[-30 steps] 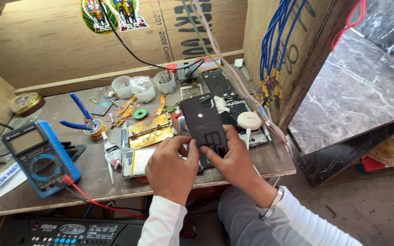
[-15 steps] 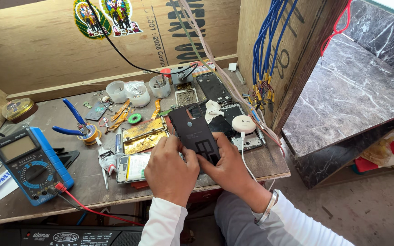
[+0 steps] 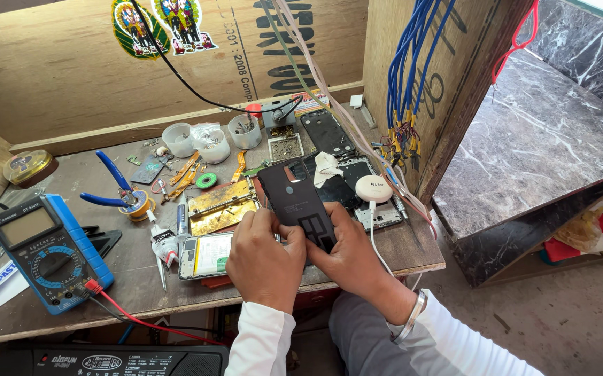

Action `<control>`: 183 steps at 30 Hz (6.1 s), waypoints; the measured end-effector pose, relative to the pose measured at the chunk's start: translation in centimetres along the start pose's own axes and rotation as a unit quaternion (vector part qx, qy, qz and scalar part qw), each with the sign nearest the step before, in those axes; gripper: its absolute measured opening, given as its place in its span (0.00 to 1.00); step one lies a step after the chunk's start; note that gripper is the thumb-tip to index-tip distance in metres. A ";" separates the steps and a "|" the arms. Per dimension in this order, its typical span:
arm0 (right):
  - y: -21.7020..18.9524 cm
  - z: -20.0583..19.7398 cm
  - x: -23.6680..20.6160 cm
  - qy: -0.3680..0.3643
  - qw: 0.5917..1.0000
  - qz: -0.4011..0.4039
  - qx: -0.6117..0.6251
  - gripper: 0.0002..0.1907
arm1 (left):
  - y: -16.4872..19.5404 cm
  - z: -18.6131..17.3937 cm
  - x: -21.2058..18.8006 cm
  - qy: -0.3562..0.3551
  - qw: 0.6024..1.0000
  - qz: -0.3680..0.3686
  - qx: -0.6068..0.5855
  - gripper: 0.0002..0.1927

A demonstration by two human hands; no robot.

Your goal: The person handles a black phone back cover, peeling off a protective film and inspecting the surface. They then pick up a disassembled phone body and use a small screwdriver to tighten screws on the camera module area.

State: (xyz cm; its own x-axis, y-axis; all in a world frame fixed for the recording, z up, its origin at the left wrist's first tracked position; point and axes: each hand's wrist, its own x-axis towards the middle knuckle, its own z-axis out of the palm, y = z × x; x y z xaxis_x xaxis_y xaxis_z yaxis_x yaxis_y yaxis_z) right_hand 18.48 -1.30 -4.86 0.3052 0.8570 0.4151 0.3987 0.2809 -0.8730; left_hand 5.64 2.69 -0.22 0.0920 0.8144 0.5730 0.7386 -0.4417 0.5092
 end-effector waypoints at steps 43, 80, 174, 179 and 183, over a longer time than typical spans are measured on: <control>-0.3 0.1 0.1 0.015 0.999 -0.024 0.020 0.22 | 0.2 -1.1 -0.1 -0.035 0.997 0.028 0.067 0.08; 0.4 -0.2 0.3 0.031 0.999 0.016 0.041 0.24 | -1.2 -3.9 -4.5 -0.329 0.887 0.316 -0.070 0.16; 1.0 -0.2 -0.3 -0.097 0.977 0.042 0.183 0.23 | -1.6 0.2 0.3 -0.013 1.000 0.002 -0.007 0.16; 0.9 0.1 0.0 -0.076 0.977 0.041 0.194 0.23 | -1.6 -0.4 -0.2 0.041 0.994 0.082 -0.062 0.10; 0.9 0.0 -0.1 -0.085 0.974 0.041 0.205 0.23 | -1.6 -0.4 -0.3 0.044 0.994 0.077 -0.061 0.11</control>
State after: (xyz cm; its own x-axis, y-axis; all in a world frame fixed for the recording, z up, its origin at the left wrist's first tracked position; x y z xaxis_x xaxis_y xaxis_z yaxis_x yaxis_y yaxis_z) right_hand 18.83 -1.09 -5.71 0.1602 0.9335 0.3209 -0.0116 0.3269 -0.9450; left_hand 4.13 3.00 -0.99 0.1353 0.6995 0.7017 0.6332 -0.6058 0.4818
